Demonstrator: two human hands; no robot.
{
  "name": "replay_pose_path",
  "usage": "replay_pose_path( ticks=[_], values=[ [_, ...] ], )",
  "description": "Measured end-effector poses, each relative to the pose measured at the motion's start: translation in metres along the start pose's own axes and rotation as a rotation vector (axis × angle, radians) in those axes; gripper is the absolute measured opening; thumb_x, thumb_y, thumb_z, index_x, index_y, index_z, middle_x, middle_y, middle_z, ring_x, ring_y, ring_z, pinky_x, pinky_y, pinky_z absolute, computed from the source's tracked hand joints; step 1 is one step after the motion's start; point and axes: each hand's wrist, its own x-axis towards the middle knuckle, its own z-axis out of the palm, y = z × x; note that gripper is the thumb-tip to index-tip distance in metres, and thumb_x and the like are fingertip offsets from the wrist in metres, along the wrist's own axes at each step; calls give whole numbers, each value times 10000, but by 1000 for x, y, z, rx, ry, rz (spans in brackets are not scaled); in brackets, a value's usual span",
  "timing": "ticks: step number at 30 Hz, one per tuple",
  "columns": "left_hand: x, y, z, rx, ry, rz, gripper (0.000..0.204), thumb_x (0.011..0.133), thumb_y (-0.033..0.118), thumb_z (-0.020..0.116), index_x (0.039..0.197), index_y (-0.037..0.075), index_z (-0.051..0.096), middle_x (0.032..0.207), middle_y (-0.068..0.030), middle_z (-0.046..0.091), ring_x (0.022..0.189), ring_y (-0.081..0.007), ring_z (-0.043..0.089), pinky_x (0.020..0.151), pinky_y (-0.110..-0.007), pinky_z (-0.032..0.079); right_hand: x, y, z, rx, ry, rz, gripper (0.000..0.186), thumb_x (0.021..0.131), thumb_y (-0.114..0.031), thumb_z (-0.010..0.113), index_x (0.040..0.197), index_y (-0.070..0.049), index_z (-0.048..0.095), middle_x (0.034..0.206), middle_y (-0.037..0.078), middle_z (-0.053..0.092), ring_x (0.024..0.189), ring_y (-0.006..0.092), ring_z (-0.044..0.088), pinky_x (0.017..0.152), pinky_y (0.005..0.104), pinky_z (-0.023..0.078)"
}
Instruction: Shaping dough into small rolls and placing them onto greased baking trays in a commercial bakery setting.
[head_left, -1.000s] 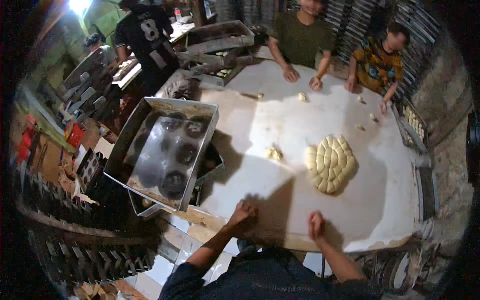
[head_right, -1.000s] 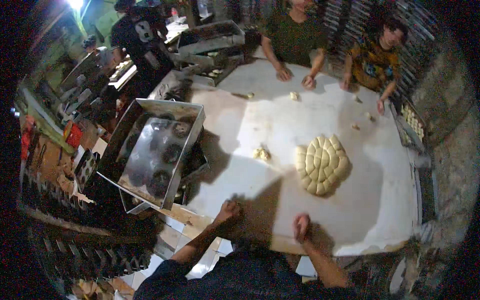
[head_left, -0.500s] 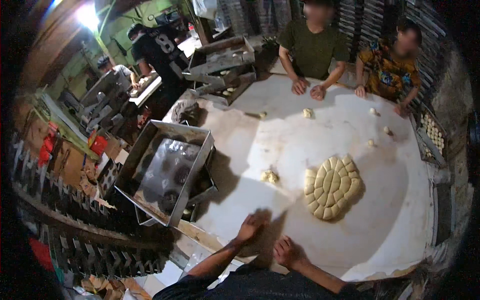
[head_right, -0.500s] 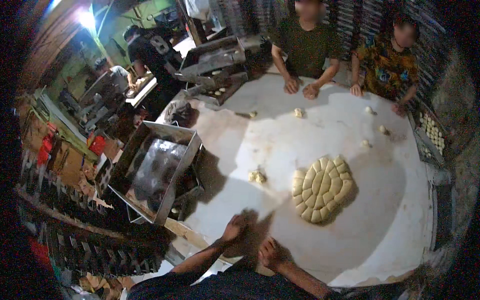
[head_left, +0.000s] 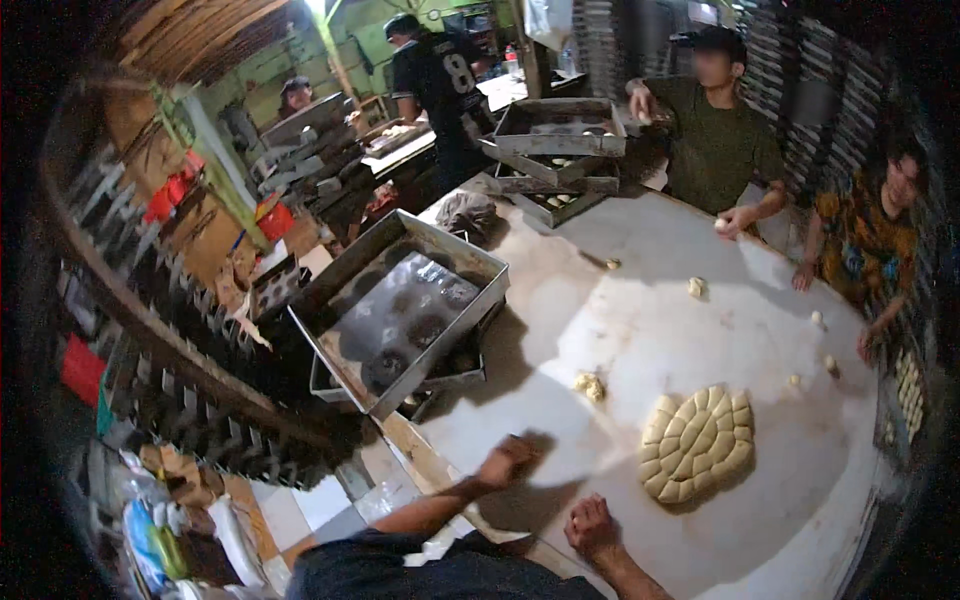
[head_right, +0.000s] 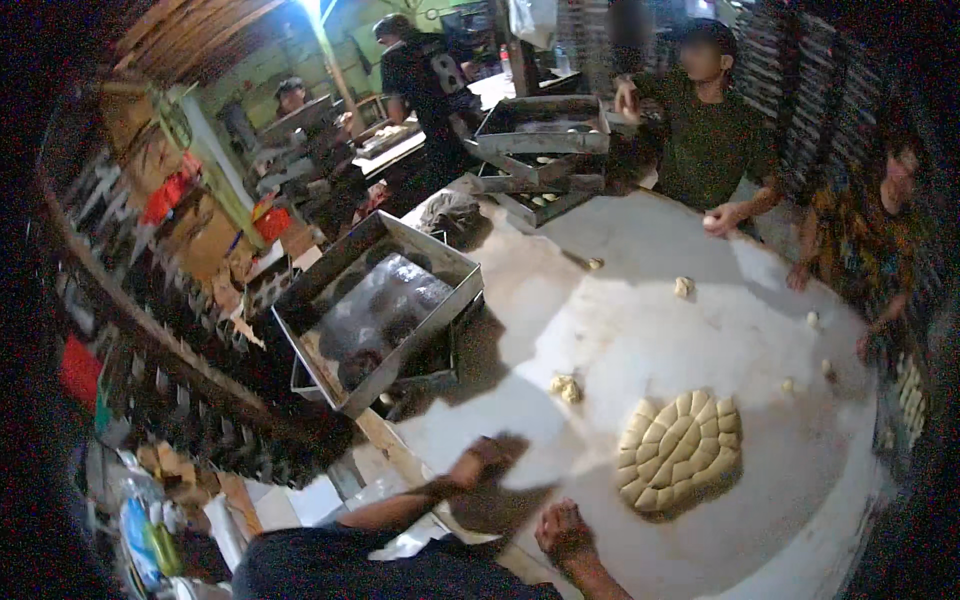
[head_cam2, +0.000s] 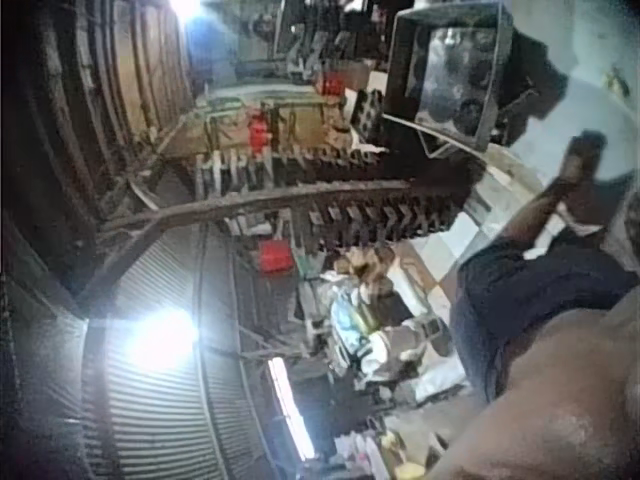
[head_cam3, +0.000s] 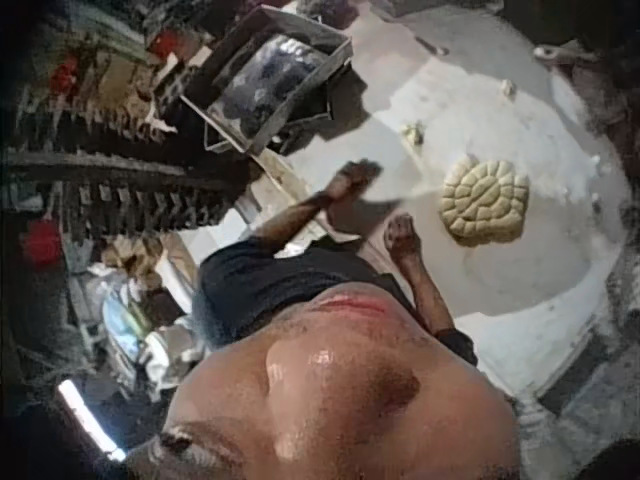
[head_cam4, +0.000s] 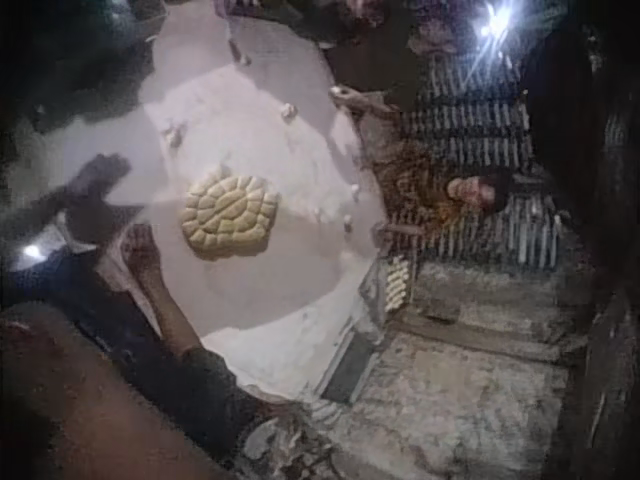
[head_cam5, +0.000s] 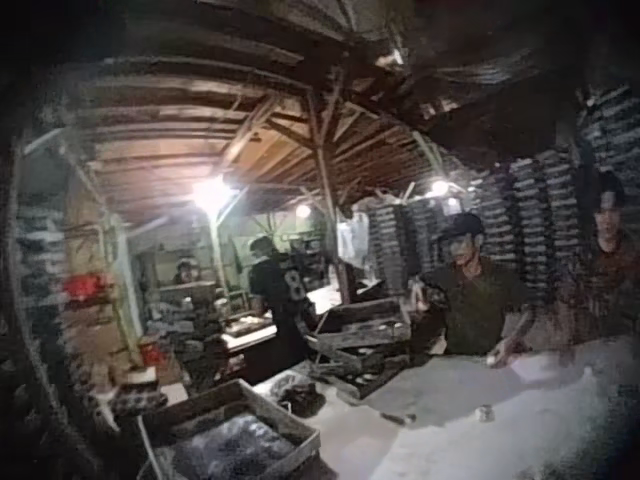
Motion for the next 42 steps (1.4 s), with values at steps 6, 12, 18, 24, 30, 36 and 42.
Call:
replay_pose_path(
  ticks=[6,12,18,24,30,36,42],
  values=[
    [50,-49,8,-230,147,-343,395,745,199,612,1118,75,573,1053,-138,597,979,-312,532,840,-426,436,73,3,-11,-195,223,278,162,774,-131,557,869,0,558,942,200,570,946,382,534,892,463,454],
    [8,-24,7,-538,72,-107,328,856,178,564,1183,155,590,1305,-92,525,1186,-282,491,1011,-399,371,20,-8,20,-8,54,151,187,798,-182,556,884,-15,562,971,186,565,1012,379,535,899,453,470],
    [31,-85,-36,-399,-3,-468,289,745,133,636,1029,96,604,1035,-150,605,914,-300,601,805,-381,488,84,4,-8,-164,171,478,73,790,-13,520,838,40,504,942,235,513,907,438,478,844,502,399],
    [35,-45,18,-774,-14,-213,433,710,202,729,1111,102,599,1099,-152,591,1024,-324,566,904,-379,446,74,-37,70,-145,436,522,140,818,-21,504,942,35,540,1011,219,526,947,406,491,870,456,408],
    [-93,-44,-73,-391,44,-16,472,735,243,737,1137,59,572,1142,-163,572,1052,-329,555,926,-382,432,30,-47,-10,177,-44,1015,154,880,-86,486,910,18,595,898,140,612,830,269,577,807,387,461],
    [-75,-133,-305,-1103,-96,-56,427,757,92,682,1161,45,553,1130,-169,578,1068,-365,541,907,-414,446,154,-165,-36,445,85,853,281,901,-213,546,1023,34,602,955,148,645,866,241,627,773,336,489],
    [-86,-258,-301,-445,-240,-333,437,693,64,692,1117,45,592,1067,-185,609,992,-382,574,870,-408,456,332,-285,-34,450,174,-32,288,741,-83,678,1004,-22,578,977,148,588,899,307,602,805,356,480]
  ],
)
